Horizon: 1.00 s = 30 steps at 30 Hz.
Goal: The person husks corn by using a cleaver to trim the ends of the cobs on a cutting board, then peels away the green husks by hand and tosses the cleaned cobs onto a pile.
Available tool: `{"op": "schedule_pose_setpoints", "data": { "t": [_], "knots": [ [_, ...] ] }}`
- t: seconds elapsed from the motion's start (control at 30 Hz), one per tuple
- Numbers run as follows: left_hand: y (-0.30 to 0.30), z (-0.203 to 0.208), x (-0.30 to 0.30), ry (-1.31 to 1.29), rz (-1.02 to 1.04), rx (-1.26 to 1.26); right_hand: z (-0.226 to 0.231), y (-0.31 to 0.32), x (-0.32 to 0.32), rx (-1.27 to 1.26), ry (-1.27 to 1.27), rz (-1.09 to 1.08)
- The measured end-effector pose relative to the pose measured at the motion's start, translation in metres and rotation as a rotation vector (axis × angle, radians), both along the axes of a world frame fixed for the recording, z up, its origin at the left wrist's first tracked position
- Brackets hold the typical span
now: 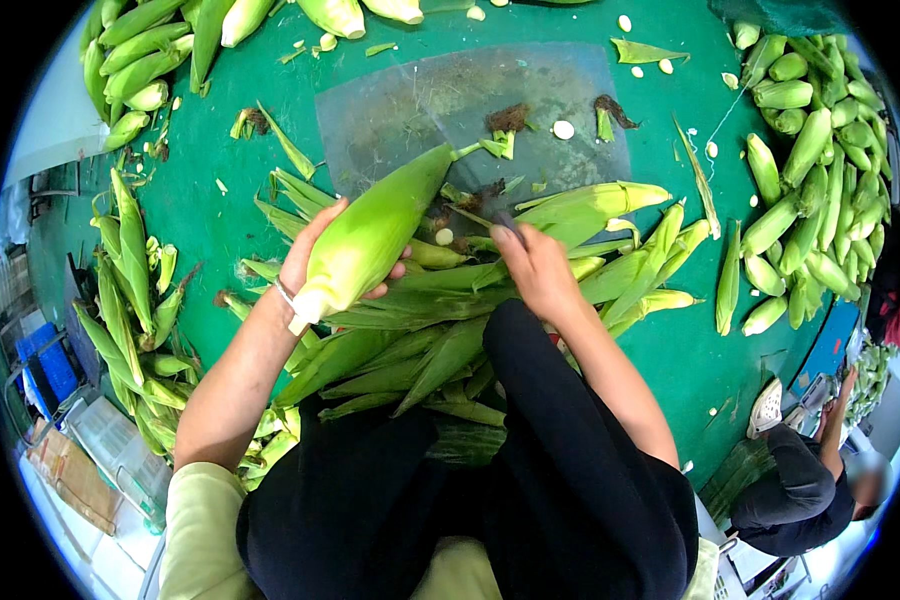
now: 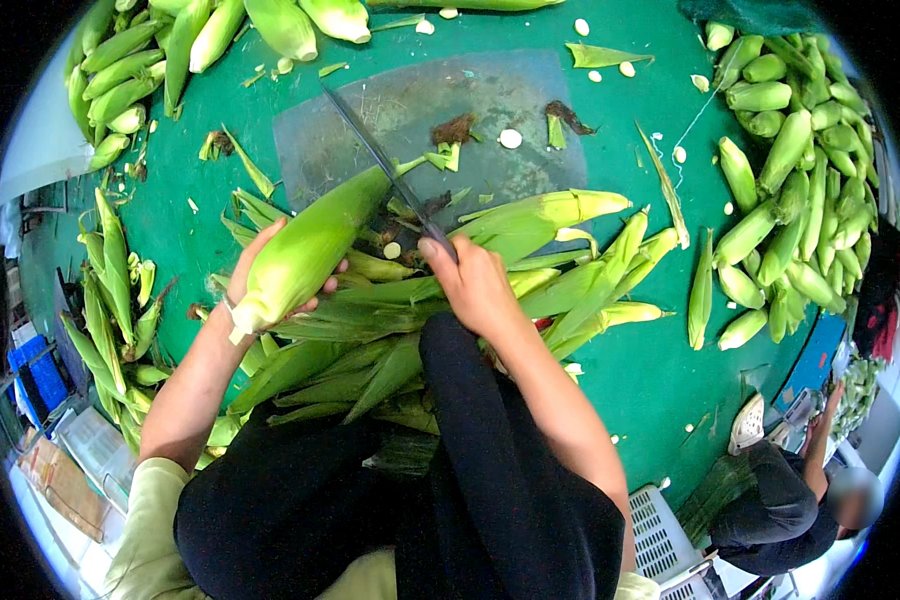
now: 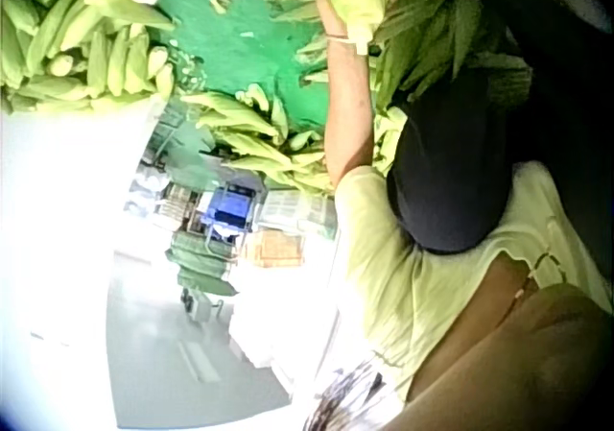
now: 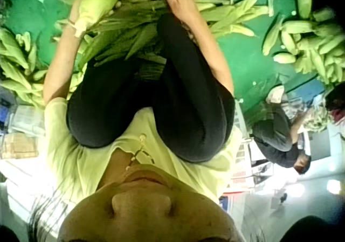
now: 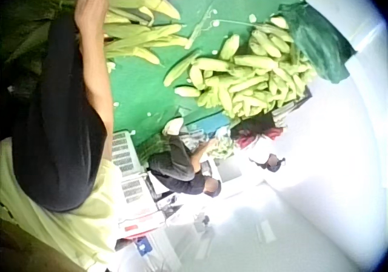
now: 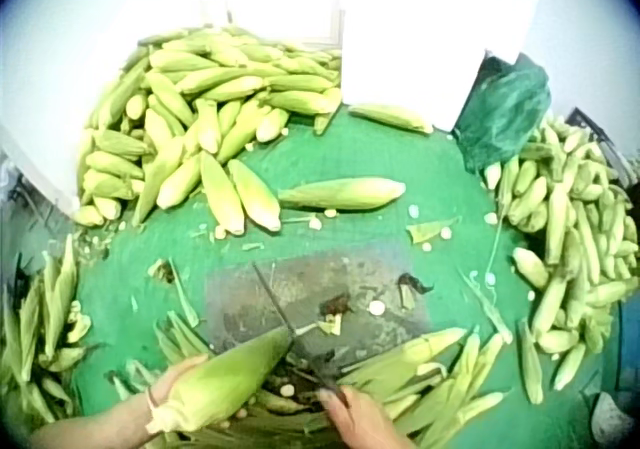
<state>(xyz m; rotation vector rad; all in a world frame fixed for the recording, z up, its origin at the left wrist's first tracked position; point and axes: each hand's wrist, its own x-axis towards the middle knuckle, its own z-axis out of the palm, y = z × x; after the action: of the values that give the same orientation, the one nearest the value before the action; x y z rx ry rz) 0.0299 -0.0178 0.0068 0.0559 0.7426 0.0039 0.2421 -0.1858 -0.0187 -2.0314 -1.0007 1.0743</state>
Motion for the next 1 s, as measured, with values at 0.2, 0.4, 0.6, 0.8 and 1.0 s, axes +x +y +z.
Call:
{"op": "schedule_pose_setpoints", "data": {
  "t": [0.2, 0.4, 0.6, 0.8, 1.0],
  "knots": [
    [-0.006, -0.012, -0.025, 0.215, -0.127, 0.084, -0.041, -0.005, 0.002, -0.142, 0.2, -0.168],
    [-0.012, -0.001, -0.045, -0.084, 0.098, -0.082, -0.019, -0.014, -0.002, -0.135, -0.014, -0.128],
    [-0.003, -0.004, -0.04, -0.089, 0.175, -0.173, 0.024, 0.003, -0.004, 0.065, 0.076, -0.021],
    [-0.009, -0.003, -0.043, 0.318, -0.107, 0.142, -0.026, 0.009, -0.004, -0.166, -0.027, 0.106],
    [-0.005, 0.015, -0.08, 0.02, -0.032, -0.007, -0.041, -0.004, -0.013, -0.159, 0.046, -0.028]
  ]
}}
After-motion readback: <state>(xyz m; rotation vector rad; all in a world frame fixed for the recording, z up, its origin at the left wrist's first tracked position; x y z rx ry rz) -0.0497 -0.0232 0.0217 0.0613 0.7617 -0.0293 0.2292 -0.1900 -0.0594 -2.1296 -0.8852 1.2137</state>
